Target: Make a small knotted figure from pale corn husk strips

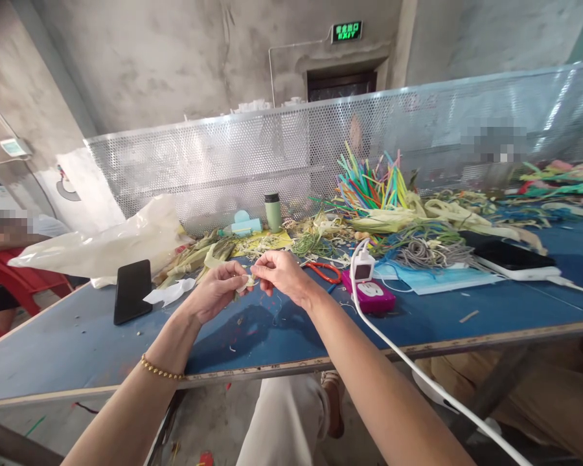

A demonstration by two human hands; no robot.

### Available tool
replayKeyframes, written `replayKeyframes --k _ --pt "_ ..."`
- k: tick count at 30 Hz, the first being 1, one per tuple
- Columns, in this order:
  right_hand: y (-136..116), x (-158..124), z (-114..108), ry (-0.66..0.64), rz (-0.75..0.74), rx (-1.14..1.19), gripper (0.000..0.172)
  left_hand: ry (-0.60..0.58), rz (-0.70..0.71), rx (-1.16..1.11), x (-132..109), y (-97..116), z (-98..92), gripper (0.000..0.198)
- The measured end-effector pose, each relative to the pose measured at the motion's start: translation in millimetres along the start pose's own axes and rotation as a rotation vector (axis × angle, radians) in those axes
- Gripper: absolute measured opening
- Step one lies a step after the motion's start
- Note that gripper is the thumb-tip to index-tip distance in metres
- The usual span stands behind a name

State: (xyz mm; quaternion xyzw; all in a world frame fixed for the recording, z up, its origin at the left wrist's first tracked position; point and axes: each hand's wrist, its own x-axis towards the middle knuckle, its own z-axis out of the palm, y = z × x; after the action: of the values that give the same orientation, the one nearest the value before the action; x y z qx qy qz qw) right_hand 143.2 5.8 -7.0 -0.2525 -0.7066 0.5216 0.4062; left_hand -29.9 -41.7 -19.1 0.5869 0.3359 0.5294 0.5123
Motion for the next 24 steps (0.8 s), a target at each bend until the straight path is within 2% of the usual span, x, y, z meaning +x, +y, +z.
replayKeyframes --k 11,17,24 --pt "-0.8 -0.4 2.8 -0.037 0.018 0.018 0.037 0.077 0.036 0.108 2.1 -5.1 -2.2 0.016" --pt "3.0 0.1 3.8 -0.007 -0.009 -0.13 0.023 0.108 0.056 0.22 2.6 -7.4 -2.9 0.017" --pt "4.6 0.3 3.2 0.007 -0.003 -0.218 0.01 0.091 -0.007 0.027 2.7 -5.9 0.2 0.02"
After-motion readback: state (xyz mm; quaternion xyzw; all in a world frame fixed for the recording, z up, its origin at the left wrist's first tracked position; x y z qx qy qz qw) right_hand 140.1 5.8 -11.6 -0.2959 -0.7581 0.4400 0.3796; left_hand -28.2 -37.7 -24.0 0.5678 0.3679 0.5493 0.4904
